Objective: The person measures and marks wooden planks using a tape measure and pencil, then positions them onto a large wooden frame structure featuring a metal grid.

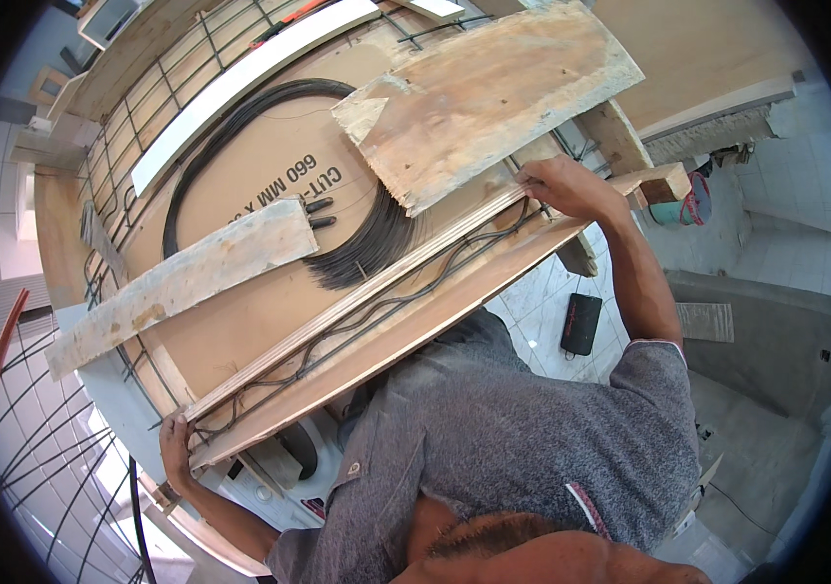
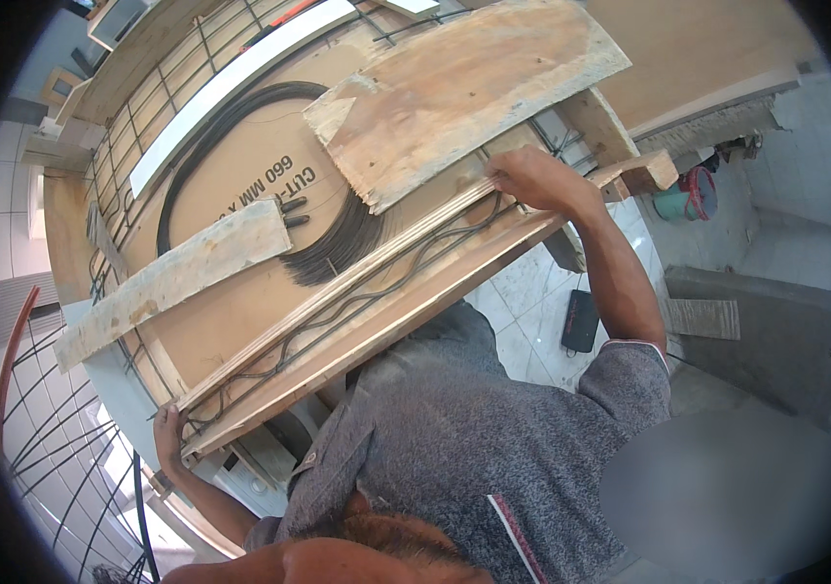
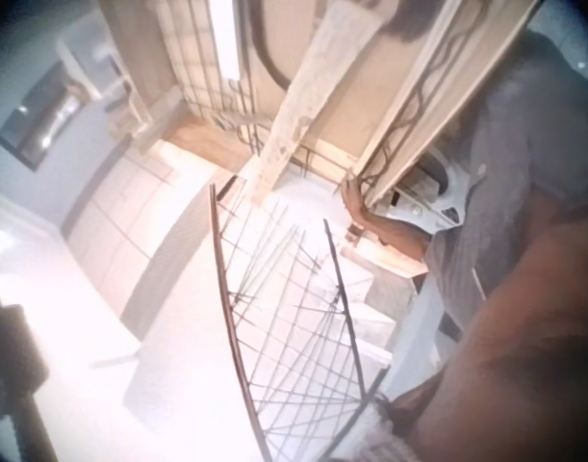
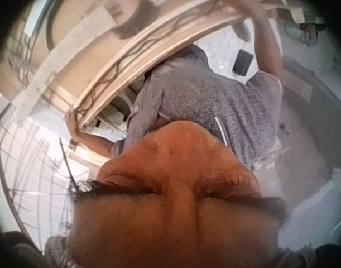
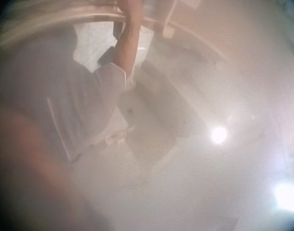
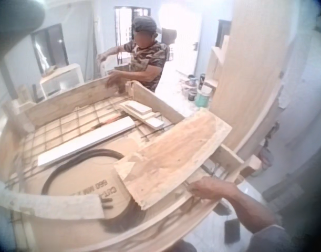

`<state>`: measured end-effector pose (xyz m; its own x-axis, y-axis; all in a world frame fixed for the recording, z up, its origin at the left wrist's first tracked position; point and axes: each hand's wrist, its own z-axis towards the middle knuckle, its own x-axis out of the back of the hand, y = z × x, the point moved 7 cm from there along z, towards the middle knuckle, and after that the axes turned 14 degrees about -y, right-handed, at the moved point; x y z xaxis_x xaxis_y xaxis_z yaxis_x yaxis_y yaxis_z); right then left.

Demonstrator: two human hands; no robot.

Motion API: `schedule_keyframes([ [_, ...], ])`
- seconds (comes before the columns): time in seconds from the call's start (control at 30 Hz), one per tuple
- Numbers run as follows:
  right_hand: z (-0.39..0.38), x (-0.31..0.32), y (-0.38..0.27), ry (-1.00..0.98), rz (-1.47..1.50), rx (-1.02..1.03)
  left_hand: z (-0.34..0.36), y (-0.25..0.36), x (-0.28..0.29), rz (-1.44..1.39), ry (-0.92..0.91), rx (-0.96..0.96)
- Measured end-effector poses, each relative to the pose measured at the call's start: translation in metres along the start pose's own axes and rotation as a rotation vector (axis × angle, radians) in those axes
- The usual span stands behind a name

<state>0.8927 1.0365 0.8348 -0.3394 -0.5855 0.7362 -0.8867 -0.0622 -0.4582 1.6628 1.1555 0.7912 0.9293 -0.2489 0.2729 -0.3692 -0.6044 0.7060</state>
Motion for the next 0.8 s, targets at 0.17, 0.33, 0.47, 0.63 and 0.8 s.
schedule_keyframes([
  [0.17, 0.000, -0.003, 0.003, 0.043, 0.072, -0.014, 0.001, -0.001, 0.002, 0.009, 0.005, 0.007],
  [0.33, 0.001, -0.003, 0.001, 0.037, 0.101, -0.044, 0.001, -0.009, 0.009, -0.015, 0.017, 0.016],
  [0.47, 0.001, -0.002, 0.006, 0.025, 0.101, -0.033, 0.002, -0.005, 0.005, 0.001, 0.019, 0.003],
  [0.63, 0.000, 0.000, 0.008, 0.040, 0.026, 0.014, 0.007, 0.003, -0.004, 0.003, 0.007, 0.000],
  [0.8, 0.010, 0.001, 0.000, -0.099, -0.056, -0.024, -0.013, 0.003, -0.004, 0.071, 0.144, 0.030],
])
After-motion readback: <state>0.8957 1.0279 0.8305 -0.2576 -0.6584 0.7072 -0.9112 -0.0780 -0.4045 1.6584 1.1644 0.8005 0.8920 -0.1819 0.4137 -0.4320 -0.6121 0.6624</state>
